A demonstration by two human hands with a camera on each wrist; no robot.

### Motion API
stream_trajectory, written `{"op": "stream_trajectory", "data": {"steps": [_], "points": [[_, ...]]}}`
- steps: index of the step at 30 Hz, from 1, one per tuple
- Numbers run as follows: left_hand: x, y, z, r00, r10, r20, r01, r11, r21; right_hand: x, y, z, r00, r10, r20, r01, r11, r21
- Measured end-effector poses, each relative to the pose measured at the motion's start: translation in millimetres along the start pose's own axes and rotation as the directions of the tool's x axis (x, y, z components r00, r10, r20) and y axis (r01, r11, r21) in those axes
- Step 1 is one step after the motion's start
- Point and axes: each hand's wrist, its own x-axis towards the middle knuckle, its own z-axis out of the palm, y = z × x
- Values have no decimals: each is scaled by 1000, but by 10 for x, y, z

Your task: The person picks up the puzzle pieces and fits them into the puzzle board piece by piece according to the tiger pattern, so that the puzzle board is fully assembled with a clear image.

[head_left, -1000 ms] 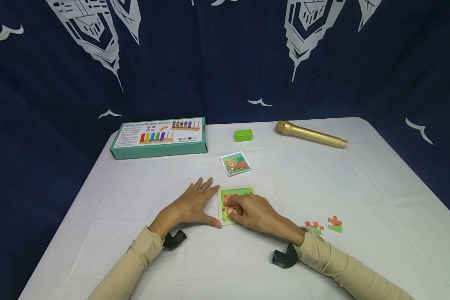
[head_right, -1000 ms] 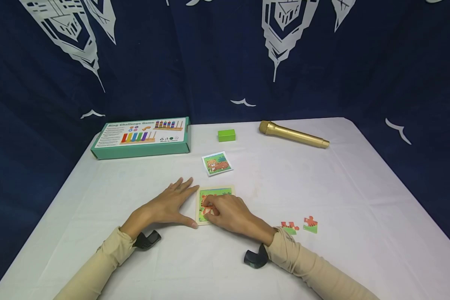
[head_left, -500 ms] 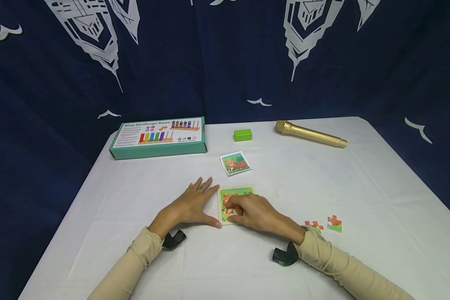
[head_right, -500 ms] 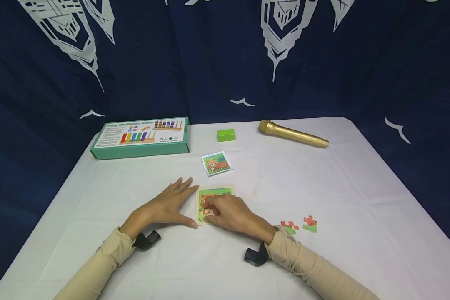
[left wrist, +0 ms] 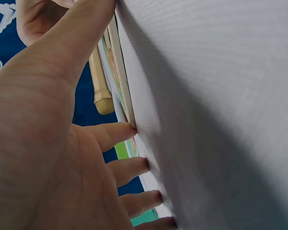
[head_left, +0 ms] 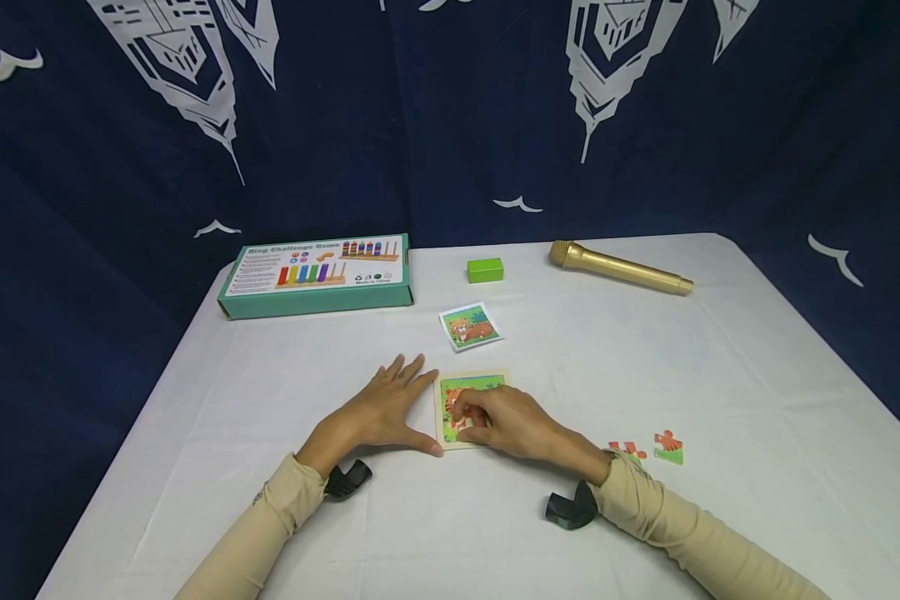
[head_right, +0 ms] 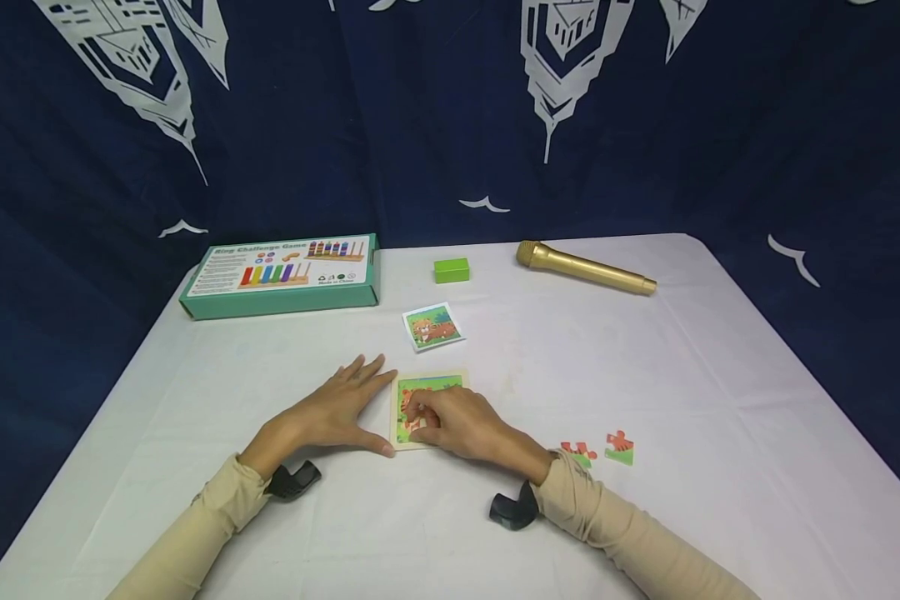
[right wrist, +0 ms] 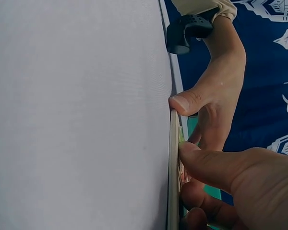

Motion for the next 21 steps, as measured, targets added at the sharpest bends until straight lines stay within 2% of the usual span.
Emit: {"op": "stream_trajectory", "data": {"steps": [6, 15, 21], "points": [[6, 1, 2, 1000, -4, 4, 4, 1000, 5, -11, -8, -23, 1000, -15, 22, 15, 1000, 0], [-5, 4, -4, 1000, -8, 2, 8, 1000, -1, -12, 32, -86, 996, -62, 67, 59, 997, 53], [4, 11, 7, 1000, -7, -1, 7, 1000, -2, -40, 40, -130, 990, -108, 96, 106, 994, 27]]}}
